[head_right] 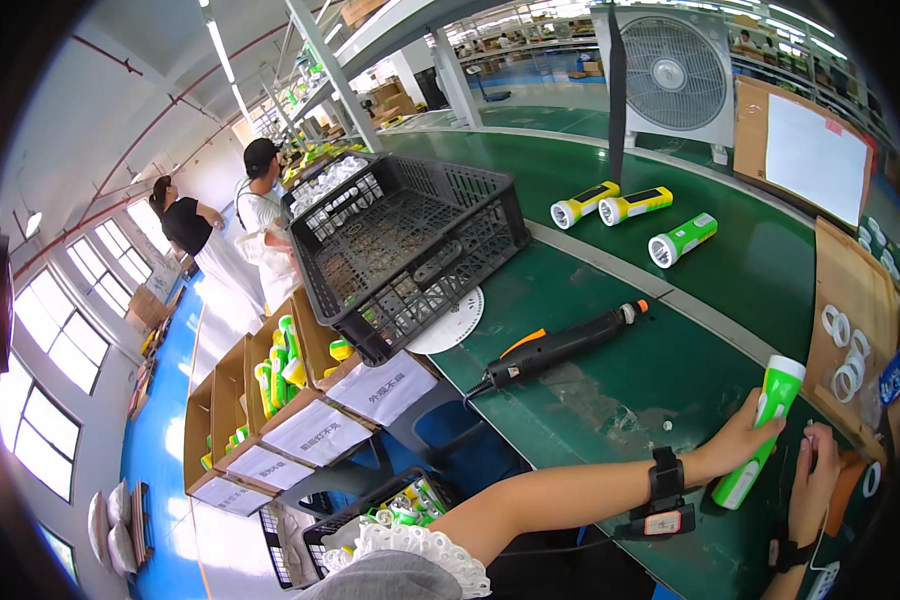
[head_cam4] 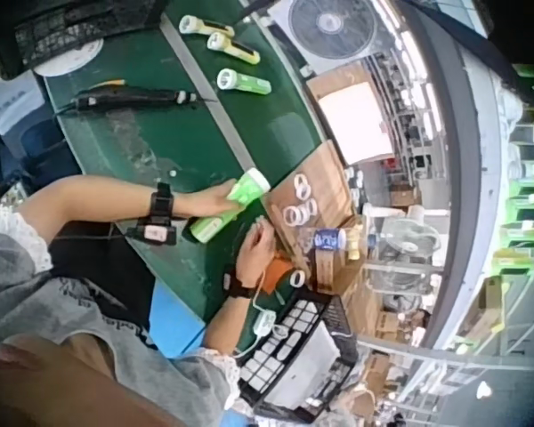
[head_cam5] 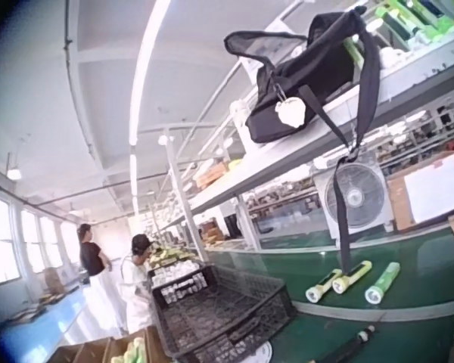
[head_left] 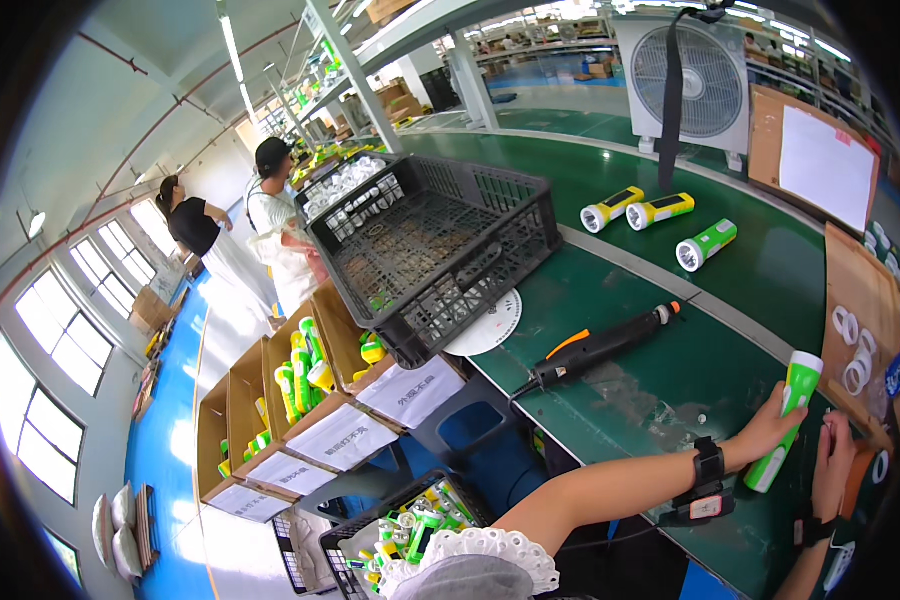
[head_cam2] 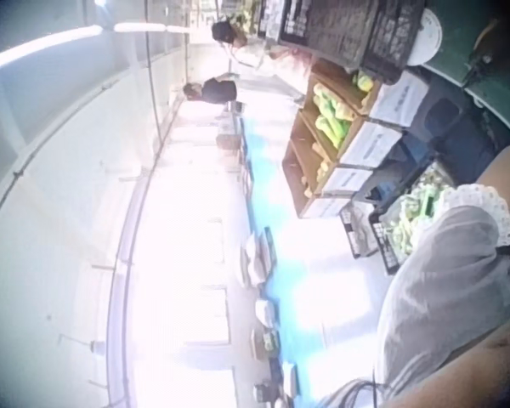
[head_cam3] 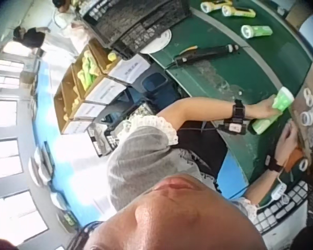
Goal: Assembling plastic flashlight components using manual dexterity and an electric screwdriver.
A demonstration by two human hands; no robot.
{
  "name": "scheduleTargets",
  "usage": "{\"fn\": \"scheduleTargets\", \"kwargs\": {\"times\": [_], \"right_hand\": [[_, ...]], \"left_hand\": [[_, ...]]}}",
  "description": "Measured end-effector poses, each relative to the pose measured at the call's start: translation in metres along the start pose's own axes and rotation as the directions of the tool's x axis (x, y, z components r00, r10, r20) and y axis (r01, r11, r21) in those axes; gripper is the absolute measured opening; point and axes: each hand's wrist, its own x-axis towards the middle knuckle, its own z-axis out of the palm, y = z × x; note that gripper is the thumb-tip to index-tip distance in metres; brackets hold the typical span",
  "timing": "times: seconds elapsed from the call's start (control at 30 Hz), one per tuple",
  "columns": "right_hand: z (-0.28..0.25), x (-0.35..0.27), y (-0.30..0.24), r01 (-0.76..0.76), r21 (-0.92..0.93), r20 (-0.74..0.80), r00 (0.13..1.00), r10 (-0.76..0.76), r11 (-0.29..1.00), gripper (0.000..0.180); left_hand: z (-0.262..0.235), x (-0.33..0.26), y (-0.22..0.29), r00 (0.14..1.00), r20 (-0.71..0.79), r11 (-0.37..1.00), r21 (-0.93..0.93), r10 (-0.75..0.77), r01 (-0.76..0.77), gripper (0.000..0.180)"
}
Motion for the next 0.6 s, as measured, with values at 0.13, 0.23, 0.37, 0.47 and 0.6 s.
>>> {"fn": "scheduleTargets", "kwargs": {"times": [0.13,0.23,0.37,0.47,0.6], "right_hand": [[0.005,-0.007,-0.005,0.267,-0.174,-0.118,0.950,-0.289,0.948,0.016],[0.004,-0.008,-0.011,0.293,-0.183,-0.074,0.948,-0.310,0.938,0.017],[0.001,-0.010,-0.009,0.328,-0.147,-0.106,0.933,-0.344,0.933,0.018],[0.002,-0.010,-0.014,0.299,-0.082,-0.113,0.945,-0.307,0.951,0.018],[0.001,-0.008,-0.014,0.285,-0.128,-0.159,0.940,-0.303,0.950,0.017]], "left_hand": [[0.002,-0.001,0.010,0.998,0.055,0.999,0.022,-0.031,0.030,0.073],[0.005,-0.004,0.012,0.976,0.211,0.995,0.072,0.055,-0.071,0.081],[0.012,-0.012,0.033,0.977,0.210,0.992,0.110,0.044,-0.069,0.082],[0.006,-0.009,0.021,0.979,0.192,0.997,0.063,-0.064,0.053,0.085],[0.005,-0.007,0.018,0.984,0.171,0.991,0.112,0.056,-0.076,0.084]]}}
